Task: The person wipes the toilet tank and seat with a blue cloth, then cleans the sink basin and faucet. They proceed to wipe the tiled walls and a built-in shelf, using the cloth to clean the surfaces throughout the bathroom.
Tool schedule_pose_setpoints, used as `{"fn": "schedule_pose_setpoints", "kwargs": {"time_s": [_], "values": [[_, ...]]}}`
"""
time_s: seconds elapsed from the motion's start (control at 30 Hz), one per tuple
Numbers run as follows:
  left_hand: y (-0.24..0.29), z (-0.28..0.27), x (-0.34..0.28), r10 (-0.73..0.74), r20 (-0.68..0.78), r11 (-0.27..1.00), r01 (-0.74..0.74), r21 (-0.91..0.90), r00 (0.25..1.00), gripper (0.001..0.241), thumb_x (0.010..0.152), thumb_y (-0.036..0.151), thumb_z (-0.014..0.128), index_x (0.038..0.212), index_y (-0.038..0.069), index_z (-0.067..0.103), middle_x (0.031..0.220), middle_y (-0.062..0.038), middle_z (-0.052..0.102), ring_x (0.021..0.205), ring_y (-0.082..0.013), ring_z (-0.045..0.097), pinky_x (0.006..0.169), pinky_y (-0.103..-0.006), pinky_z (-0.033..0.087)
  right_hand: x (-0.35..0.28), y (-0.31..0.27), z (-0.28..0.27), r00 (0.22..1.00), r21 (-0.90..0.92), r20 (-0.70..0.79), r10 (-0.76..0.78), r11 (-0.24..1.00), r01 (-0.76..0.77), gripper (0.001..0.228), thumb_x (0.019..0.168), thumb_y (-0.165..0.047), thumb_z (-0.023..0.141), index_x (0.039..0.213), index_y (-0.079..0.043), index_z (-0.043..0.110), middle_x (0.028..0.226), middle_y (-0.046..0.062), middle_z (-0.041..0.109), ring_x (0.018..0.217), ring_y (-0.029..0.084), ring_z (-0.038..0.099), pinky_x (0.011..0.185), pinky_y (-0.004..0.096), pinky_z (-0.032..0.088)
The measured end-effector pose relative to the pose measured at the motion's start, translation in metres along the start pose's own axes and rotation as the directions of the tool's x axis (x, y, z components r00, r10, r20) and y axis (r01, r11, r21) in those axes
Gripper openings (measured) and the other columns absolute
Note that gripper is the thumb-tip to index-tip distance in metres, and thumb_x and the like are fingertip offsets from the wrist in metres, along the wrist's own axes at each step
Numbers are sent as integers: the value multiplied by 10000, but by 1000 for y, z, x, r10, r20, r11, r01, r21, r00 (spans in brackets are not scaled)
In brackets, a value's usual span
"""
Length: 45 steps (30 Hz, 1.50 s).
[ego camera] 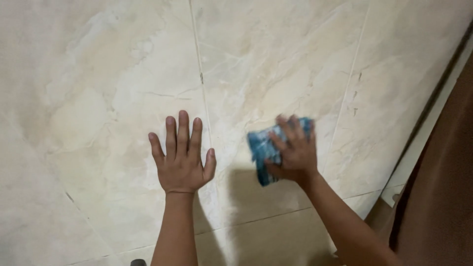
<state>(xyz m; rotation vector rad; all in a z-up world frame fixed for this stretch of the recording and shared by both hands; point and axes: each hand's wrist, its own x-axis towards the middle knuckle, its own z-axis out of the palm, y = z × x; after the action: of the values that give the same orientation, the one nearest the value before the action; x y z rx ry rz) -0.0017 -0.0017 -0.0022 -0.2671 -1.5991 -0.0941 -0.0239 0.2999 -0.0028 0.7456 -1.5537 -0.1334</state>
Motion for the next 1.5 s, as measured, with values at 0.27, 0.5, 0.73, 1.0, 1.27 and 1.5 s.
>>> {"fn": "schedule_pose_setpoints", "kwargs": {"time_s": [0.27,0.5,0.73,1.0,1.27,1.5], "values": [[3,-2,5,17,-22,1000,-17,1,1000,677,1027,408,441,1645,137,384,1705,-117,322,1591,-304,242,1288,-578,81,14,-34,9,977,-61,-41,212,975,-214,798,957,-572,619,1595,-205,310,1675,201,283,1561,442,239,1236,735,112],[2,1,3,11,9,1000,-11,8,1000,660,1030,406,450,1627,127,426,1704,-133,328,1586,-315,243,1279,-583,82,-22,3,4,997,-14,61,-49,999,50,735,965,-580,624,1581,-290,348,1673,110,335,1559,364,290,1259,676,186],[1,-3,4,47,-31,999,-47,14,998,572,1038,407,507,1602,313,508,1695,-150,335,1586,-327,247,1284,-589,72,45,-42,16,958,-51,-133,254,963,-263,774,1026,-516,573,1651,-193,249,1722,183,254,1604,433,242,1294,722,105],[-3,-5,2,20,9,1000,-20,-22,1000,576,1030,414,515,1598,319,507,1697,-128,343,1580,-315,265,1282,-581,76,10,-27,12,1000,6,18,22,1000,-22,820,941,-614,609,1616,-264,304,1713,104,267,1601,352,232,1272,680,109],[0,-6,4,47,-8,999,-47,-9,999,580,1038,415,492,1607,303,490,1695,-138,328,1581,-320,251,1278,-587,68,59,-56,26,931,-36,-148,333,939,-341,806,1044,-578,578,1672,-211,231,1756,155,213,1639,407,184,1303,724,82],[-2,-5,5,32,-22,999,-33,-19,999,569,1046,410,484,1605,305,485,1700,-135,327,1592,-315,243,1286,-582,66,6,-29,13,999,25,52,-14,1000,13,793,957,-581,673,1613,-281,344,1695,112,332,1569,376,302,1275,682,140]]}}
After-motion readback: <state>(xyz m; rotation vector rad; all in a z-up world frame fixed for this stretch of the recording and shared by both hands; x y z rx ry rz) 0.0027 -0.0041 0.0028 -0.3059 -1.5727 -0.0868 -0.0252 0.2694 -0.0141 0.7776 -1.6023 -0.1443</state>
